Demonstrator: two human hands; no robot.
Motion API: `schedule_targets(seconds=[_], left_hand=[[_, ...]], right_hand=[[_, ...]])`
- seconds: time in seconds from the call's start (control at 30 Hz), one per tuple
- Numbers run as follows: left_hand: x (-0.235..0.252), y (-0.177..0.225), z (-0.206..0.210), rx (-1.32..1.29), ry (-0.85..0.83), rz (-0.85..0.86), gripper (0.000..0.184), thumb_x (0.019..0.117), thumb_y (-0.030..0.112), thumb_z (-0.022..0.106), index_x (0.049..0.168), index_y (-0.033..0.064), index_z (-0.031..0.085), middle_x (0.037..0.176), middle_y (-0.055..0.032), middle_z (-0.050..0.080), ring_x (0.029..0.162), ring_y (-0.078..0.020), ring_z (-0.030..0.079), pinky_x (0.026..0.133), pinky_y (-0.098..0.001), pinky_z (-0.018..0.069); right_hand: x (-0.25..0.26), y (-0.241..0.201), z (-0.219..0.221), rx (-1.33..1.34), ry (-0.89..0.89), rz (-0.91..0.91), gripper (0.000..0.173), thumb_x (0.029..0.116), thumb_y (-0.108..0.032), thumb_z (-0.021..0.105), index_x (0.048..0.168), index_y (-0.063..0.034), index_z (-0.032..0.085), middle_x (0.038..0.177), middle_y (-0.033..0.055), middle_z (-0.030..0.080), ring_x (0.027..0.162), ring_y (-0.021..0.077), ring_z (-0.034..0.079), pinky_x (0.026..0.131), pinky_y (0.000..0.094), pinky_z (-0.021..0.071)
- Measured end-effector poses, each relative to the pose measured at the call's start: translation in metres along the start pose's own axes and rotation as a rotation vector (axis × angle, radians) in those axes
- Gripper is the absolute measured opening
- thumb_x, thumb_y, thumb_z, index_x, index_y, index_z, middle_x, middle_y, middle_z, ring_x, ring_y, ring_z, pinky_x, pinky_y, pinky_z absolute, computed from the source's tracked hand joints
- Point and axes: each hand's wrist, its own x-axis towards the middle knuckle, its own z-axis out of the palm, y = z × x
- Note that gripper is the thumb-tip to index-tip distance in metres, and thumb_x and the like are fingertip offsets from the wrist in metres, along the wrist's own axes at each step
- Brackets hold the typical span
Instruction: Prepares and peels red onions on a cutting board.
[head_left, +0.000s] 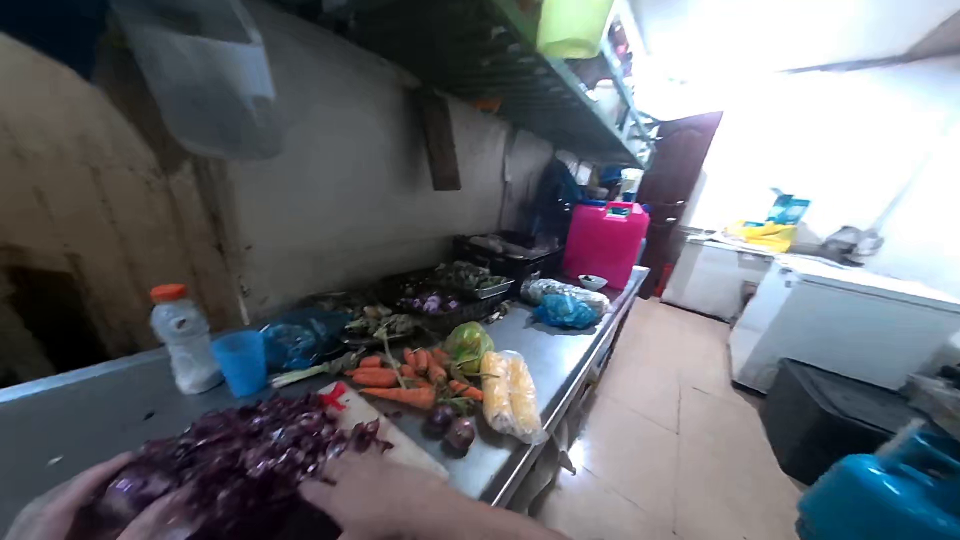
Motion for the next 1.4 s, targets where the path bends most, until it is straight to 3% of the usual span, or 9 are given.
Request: schedule_targets(seconds=[0.1, 0.33, 0.5, 0.7, 0.97, 1.2, 1.3, 1.37, 1.4], left_hand=[[0.001, 0.006, -0.001, 0.140, 0.057, -0.063, 0.071, 0.0818, 0.030, 0.075, 0.140, -0.0049, 0.053, 0.135, -0.0302, 0.056, 0.120, -0.0348, 0.059, 0.100, -0.0489, 0.0495], [0.002, 0.018, 0.003, -0.005, 0.129, -0.175, 0.066, 0.0811, 0.008, 0.082, 0.142, 0.0055, 0.056, 0.130, -0.0170, 0.064, 0.109, -0.0231, 0.067, 0.095, -0.0432, 0.0557], [0.004, 0.019, 0.003, -0.062, 0.107, -0.197, 0.068, 0.0803, 0.007, 0.083, 0.143, 0.0063, 0.056, 0.130, -0.0149, 0.065, 0.111, -0.0211, 0.067, 0.097, -0.0419, 0.0556], [0.006, 0.015, 0.002, -0.164, 0.116, -0.218, 0.066, 0.0783, 0.010, 0.084, 0.138, 0.0071, 0.058, 0.124, -0.0119, 0.067, 0.105, -0.0171, 0.069, 0.092, -0.0375, 0.0578], [0.008, 0.023, -0.001, -0.353, 0.093, -0.323, 0.068, 0.0831, 0.000, 0.077, 0.145, 0.0099, 0.052, 0.131, -0.0108, 0.064, 0.107, -0.0172, 0.068, 0.091, -0.0356, 0.0584], [0.012, 0.016, -0.004, -0.379, 0.153, -0.357, 0.066, 0.0835, 0.001, 0.075, 0.145, 0.0085, 0.052, 0.123, -0.0123, 0.067, 0.095, -0.0169, 0.071, 0.083, -0.0337, 0.0611], [0.011, 0.016, -0.004, -0.427, 0.128, -0.381, 0.061, 0.0844, -0.001, 0.074, 0.142, 0.0084, 0.055, 0.111, -0.0101, 0.071, 0.083, -0.0142, 0.072, 0.075, -0.0308, 0.0625], [0.009, 0.017, -0.002, -0.466, 0.051, -0.389, 0.058, 0.0862, -0.003, 0.072, 0.141, 0.0080, 0.056, 0.109, -0.0079, 0.071, 0.083, -0.0121, 0.071, 0.075, -0.0285, 0.0616], [0.007, 0.018, -0.002, -0.487, 0.001, -0.398, 0.056, 0.0878, -0.002, 0.071, 0.140, 0.0086, 0.057, 0.109, -0.0068, 0.071, 0.083, -0.0110, 0.070, 0.074, -0.0272, 0.0606]], right_hand=[[0.000, -0.006, -0.010, -0.083, -0.044, 0.025, 0.091, 0.0893, -0.060, 0.068, 0.156, -0.0065, 0.037, 0.143, 0.0256, 0.053, 0.134, 0.0426, 0.051, 0.107, 0.0634, 0.0428], [0.009, -0.014, -0.008, -0.069, -0.107, 0.084, 0.106, 0.0855, -0.073, 0.063, 0.163, -0.0119, 0.023, 0.154, 0.0254, 0.040, 0.142, 0.0438, 0.041, 0.111, 0.0656, 0.0366], [0.018, -0.021, -0.009, -0.062, -0.169, 0.178, 0.104, 0.0860, -0.078, 0.057, 0.160, -0.0094, 0.032, 0.157, 0.0238, 0.036, 0.145, 0.0433, 0.036, 0.113, 0.0670, 0.0325], [0.021, -0.022, -0.007, -0.047, -0.151, 0.196, 0.104, 0.0858, -0.076, 0.058, 0.159, -0.0081, 0.031, 0.150, 0.0256, 0.044, 0.132, 0.0430, 0.051, 0.106, 0.0615, 0.0428], [0.019, -0.019, 0.002, 0.005, -0.101, 0.206, 0.116, 0.0743, -0.084, 0.063, 0.163, -0.0200, 0.024, 0.150, 0.0234, 0.046, 0.128, 0.0420, 0.055, 0.102, 0.0631, 0.0454], [0.008, -0.001, -0.002, 0.312, 0.113, 0.225, 0.104, 0.0733, -0.073, 0.072, 0.157, -0.0207, 0.040, 0.143, 0.0129, 0.056, 0.130, 0.0289, 0.056, 0.107, 0.0562, 0.0451], [0.004, 0.012, 0.002, 0.807, 0.303, 0.155, 0.088, 0.0758, -0.060, 0.074, 0.149, -0.0172, 0.050, 0.122, 0.0047, 0.068, 0.102, 0.0135, 0.067, 0.086, 0.0376, 0.0576], [0.005, 0.016, 0.006, 1.237, 0.372, 0.019, 0.074, 0.0831, -0.052, 0.068, 0.145, -0.0147, 0.052, 0.095, 0.0016, 0.067, 0.067, 0.0071, 0.061, 0.058, 0.0246, 0.0537], [0.004, 0.013, 0.004, 1.412, 0.364, -0.028, 0.066, 0.0852, -0.052, 0.063, 0.140, -0.0156, 0.053, 0.087, 0.0012, 0.066, 0.061, 0.0074, 0.061, 0.054, 0.0235, 0.0529]])
